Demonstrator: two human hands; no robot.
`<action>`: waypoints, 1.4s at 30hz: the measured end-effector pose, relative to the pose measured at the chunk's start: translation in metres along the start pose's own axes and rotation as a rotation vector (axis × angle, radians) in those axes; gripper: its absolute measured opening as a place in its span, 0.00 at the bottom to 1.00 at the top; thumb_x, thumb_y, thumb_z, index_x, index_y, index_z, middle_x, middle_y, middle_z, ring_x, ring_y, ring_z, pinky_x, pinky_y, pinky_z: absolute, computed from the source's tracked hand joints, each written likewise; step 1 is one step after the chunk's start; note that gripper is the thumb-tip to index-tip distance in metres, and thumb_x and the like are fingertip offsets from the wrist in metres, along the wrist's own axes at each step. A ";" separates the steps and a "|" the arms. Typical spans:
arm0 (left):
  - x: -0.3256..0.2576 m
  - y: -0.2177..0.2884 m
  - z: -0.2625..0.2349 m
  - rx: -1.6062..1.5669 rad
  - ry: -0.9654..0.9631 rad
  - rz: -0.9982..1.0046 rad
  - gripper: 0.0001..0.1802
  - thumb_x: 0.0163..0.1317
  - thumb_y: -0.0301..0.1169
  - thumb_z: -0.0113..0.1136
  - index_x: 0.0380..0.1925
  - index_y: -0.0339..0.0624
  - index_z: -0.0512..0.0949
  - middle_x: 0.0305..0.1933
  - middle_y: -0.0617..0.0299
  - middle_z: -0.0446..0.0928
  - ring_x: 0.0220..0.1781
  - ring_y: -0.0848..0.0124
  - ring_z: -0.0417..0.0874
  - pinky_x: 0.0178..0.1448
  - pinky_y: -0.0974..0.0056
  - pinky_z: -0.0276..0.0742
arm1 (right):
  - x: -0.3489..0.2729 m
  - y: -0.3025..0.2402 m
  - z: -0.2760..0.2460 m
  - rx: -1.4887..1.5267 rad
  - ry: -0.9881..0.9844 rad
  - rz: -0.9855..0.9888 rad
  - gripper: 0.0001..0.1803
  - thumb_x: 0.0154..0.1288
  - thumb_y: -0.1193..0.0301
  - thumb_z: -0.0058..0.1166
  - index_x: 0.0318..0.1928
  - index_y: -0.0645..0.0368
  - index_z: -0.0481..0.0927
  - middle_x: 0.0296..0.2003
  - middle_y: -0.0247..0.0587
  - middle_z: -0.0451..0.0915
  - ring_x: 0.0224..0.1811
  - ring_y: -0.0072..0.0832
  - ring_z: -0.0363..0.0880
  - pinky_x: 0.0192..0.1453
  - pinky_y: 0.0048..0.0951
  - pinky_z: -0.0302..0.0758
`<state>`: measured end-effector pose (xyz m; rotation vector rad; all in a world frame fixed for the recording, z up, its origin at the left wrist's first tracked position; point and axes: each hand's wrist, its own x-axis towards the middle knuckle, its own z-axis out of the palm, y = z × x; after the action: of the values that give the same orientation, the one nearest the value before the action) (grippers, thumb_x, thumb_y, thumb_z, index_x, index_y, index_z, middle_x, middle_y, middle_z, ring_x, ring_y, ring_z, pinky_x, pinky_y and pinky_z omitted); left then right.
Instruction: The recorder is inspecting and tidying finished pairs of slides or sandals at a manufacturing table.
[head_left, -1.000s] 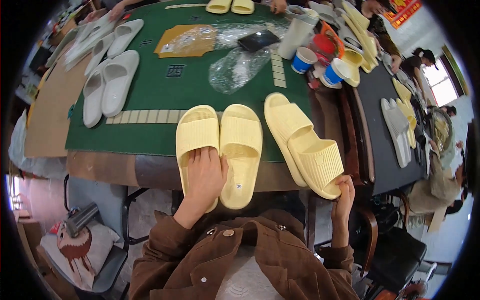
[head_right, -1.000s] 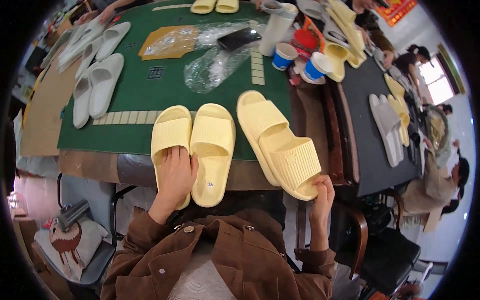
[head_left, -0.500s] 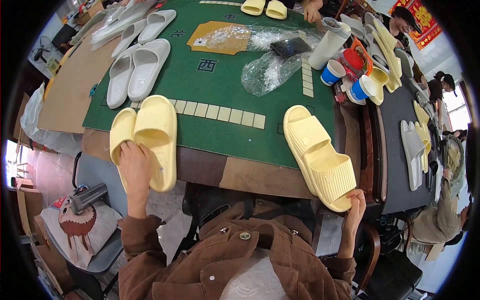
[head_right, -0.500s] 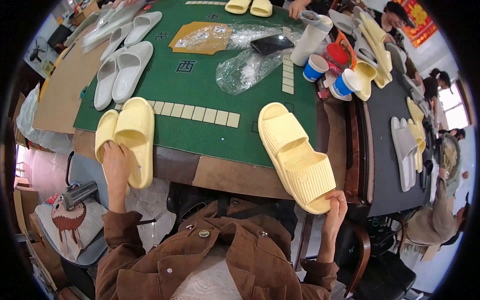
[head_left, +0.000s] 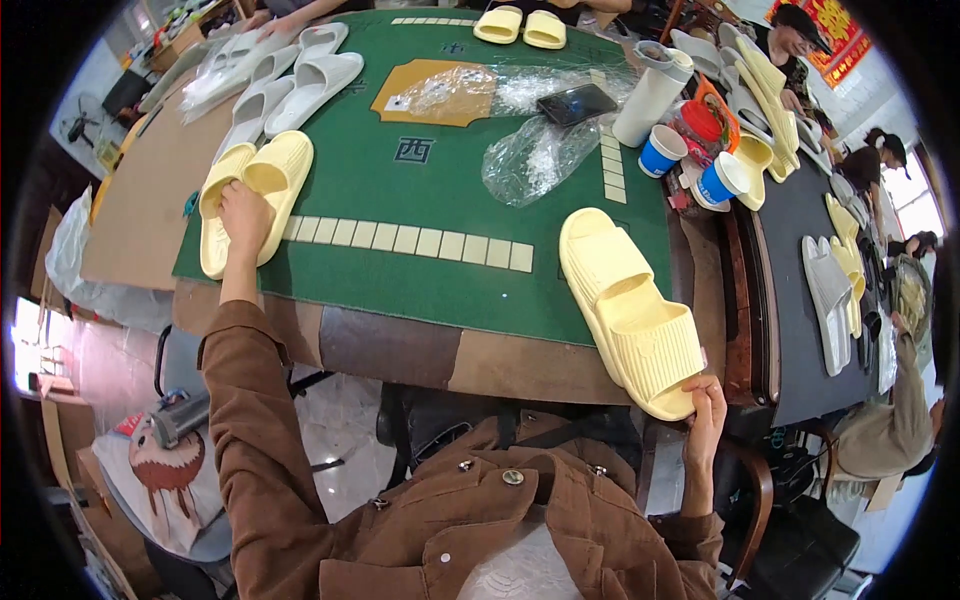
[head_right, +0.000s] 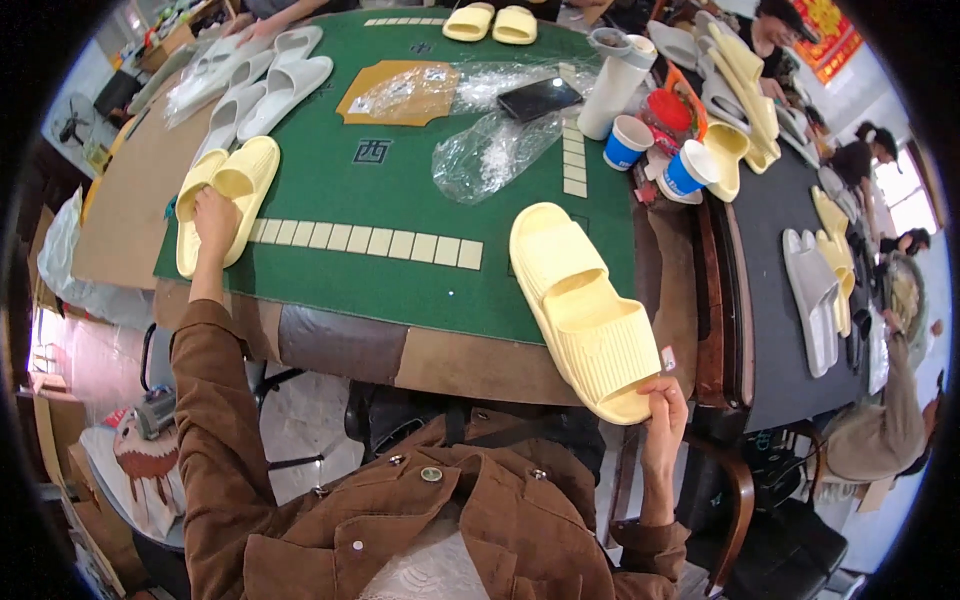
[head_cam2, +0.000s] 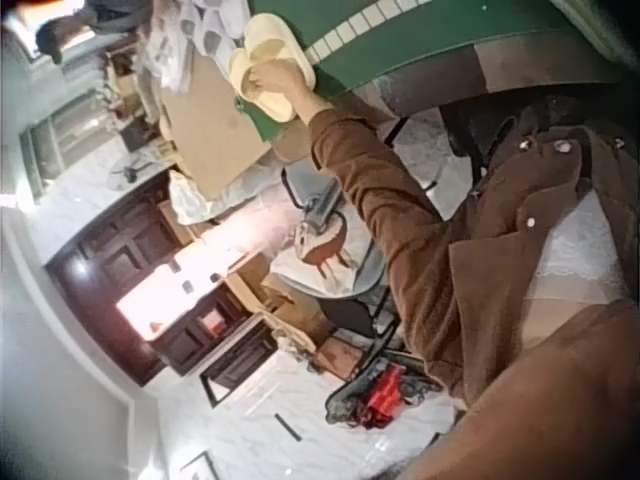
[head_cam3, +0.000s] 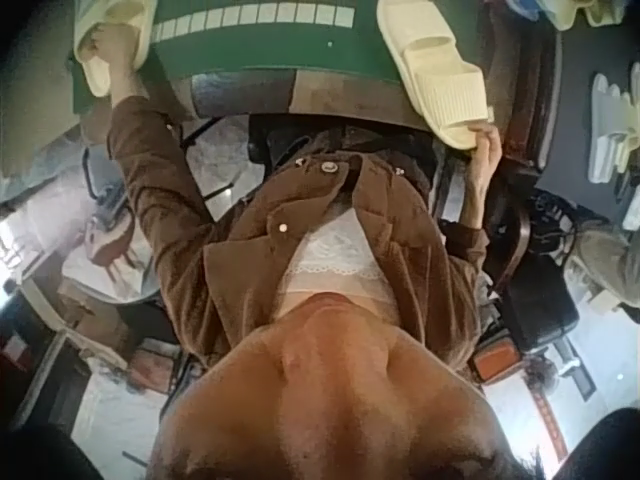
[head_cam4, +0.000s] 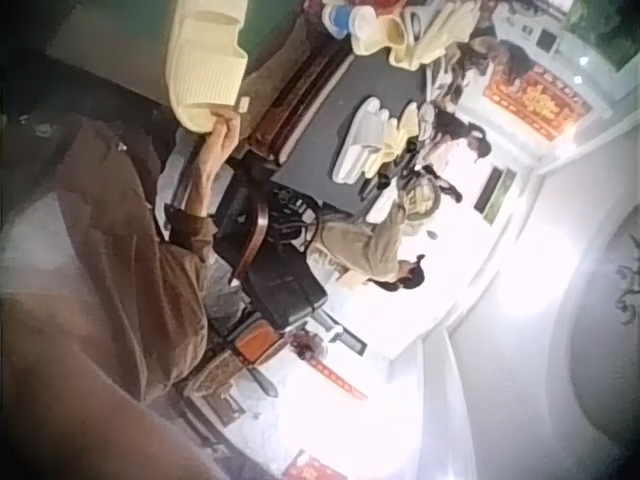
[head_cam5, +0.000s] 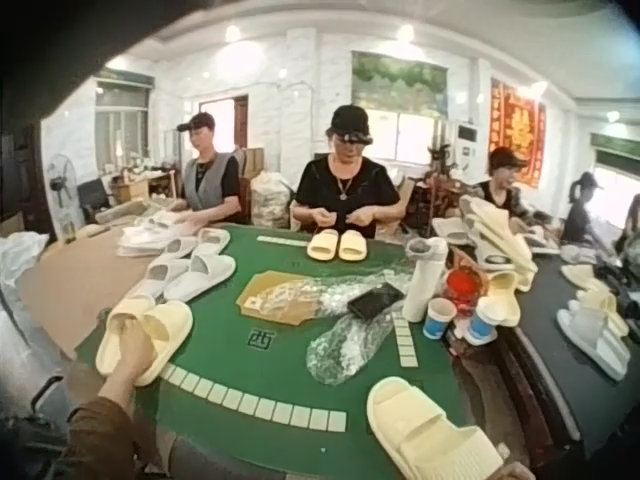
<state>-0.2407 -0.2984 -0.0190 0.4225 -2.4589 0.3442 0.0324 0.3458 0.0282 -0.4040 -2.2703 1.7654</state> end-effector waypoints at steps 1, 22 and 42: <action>0.007 -0.004 0.005 -0.004 0.008 0.011 0.13 0.59 0.31 0.48 0.40 0.33 0.70 0.42 0.43 0.74 0.44 0.47 0.79 0.48 0.51 0.77 | -0.001 -0.004 0.003 0.009 -0.047 0.051 0.09 0.67 0.74 0.40 0.34 0.60 0.74 0.30 0.26 0.69 0.33 0.14 0.63 0.38 0.16 0.59; -0.123 0.217 -0.197 -1.244 -0.456 0.638 0.28 0.64 0.42 0.54 0.63 0.46 0.66 0.71 0.42 0.56 0.72 0.45 0.56 0.73 0.50 0.51 | -0.002 -0.025 0.078 -0.005 -0.321 -0.045 0.06 0.67 0.75 0.46 0.43 0.60 0.72 0.33 0.34 0.74 0.37 0.17 0.68 0.43 0.19 0.67; -0.104 0.195 -0.165 -1.266 -0.584 0.571 0.22 0.67 0.31 0.48 0.61 0.51 0.72 0.68 0.45 0.61 0.71 0.51 0.60 0.72 0.58 0.55 | 0.051 -0.073 -0.048 0.063 -0.492 -0.060 0.21 0.62 0.79 0.54 0.53 0.59 0.63 0.39 0.34 0.74 0.40 0.17 0.73 0.44 0.18 0.71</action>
<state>-0.1473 -0.0416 0.0176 -0.8177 -2.6901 -1.2355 -0.0041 0.3901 0.1117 0.1288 -2.4905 2.0768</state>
